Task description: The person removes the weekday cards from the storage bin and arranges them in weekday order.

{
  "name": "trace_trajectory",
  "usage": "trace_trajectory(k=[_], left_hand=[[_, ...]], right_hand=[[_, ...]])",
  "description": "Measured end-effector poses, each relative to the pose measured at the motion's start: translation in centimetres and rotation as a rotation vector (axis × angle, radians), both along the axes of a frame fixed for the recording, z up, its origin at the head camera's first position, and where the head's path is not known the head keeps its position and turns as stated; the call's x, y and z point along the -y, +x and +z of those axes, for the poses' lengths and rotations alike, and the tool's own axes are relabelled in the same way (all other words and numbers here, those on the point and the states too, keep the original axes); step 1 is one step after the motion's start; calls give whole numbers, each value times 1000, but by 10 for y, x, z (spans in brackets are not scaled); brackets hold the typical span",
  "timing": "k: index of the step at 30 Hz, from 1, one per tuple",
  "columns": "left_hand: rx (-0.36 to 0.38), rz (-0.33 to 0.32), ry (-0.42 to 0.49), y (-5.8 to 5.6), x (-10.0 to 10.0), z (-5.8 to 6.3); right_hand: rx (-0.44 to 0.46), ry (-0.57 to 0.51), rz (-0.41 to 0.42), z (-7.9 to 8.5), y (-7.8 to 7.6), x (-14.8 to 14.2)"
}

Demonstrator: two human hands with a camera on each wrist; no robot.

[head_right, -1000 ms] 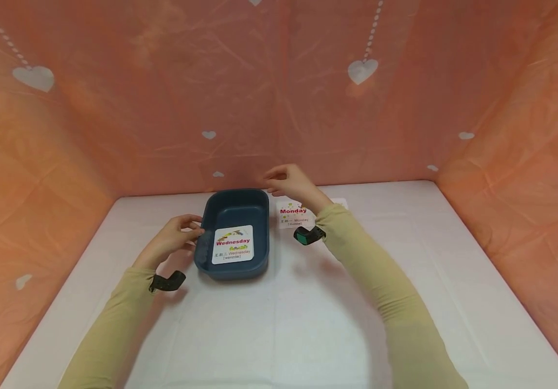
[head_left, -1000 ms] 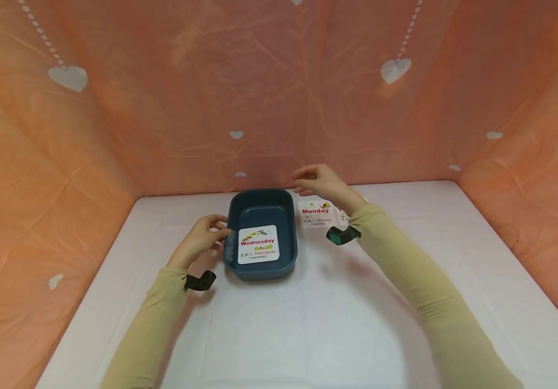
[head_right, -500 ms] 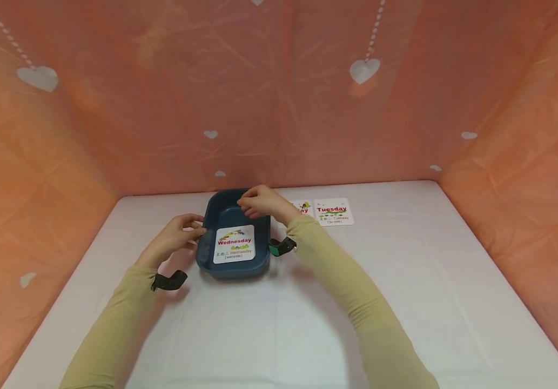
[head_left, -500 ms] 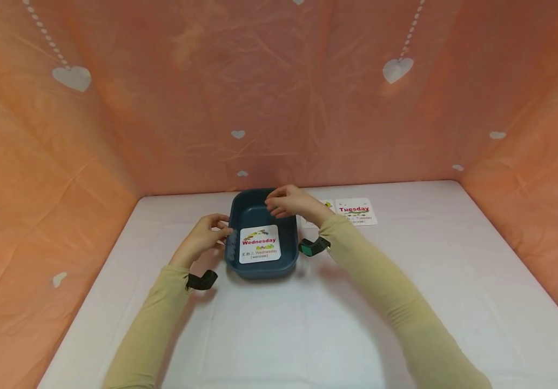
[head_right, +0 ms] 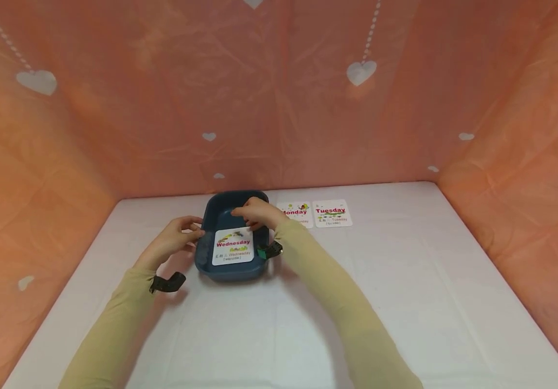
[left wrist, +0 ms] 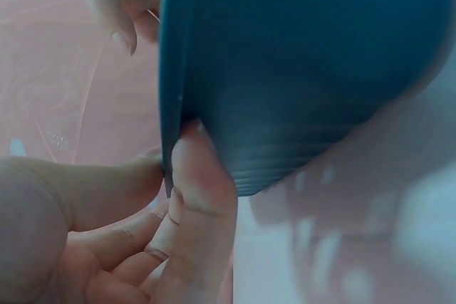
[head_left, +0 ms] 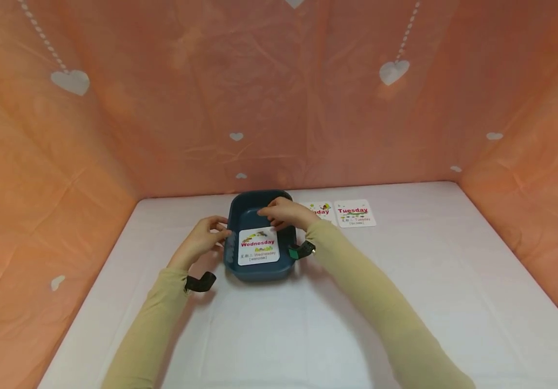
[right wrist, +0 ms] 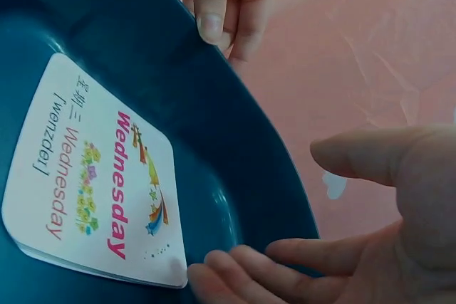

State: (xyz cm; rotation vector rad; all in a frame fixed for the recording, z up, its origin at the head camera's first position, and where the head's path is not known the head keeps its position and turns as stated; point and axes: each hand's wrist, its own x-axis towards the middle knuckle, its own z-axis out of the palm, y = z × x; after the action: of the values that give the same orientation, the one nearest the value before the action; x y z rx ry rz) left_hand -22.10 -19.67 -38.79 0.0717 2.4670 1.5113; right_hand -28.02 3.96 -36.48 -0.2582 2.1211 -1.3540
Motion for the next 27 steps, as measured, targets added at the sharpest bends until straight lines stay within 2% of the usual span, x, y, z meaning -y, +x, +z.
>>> trace_trajectory(k=[7,19,27], left_hand=[[-2,4,-5,0,0,0],[-2,14,-11,3,0,2],[0,9,-10,3,-1,2]], right_hand=[[-30,115,7,2,1,5],[-55,187,28,3,-2,9],[-99,330,64,-1,-7,15]])
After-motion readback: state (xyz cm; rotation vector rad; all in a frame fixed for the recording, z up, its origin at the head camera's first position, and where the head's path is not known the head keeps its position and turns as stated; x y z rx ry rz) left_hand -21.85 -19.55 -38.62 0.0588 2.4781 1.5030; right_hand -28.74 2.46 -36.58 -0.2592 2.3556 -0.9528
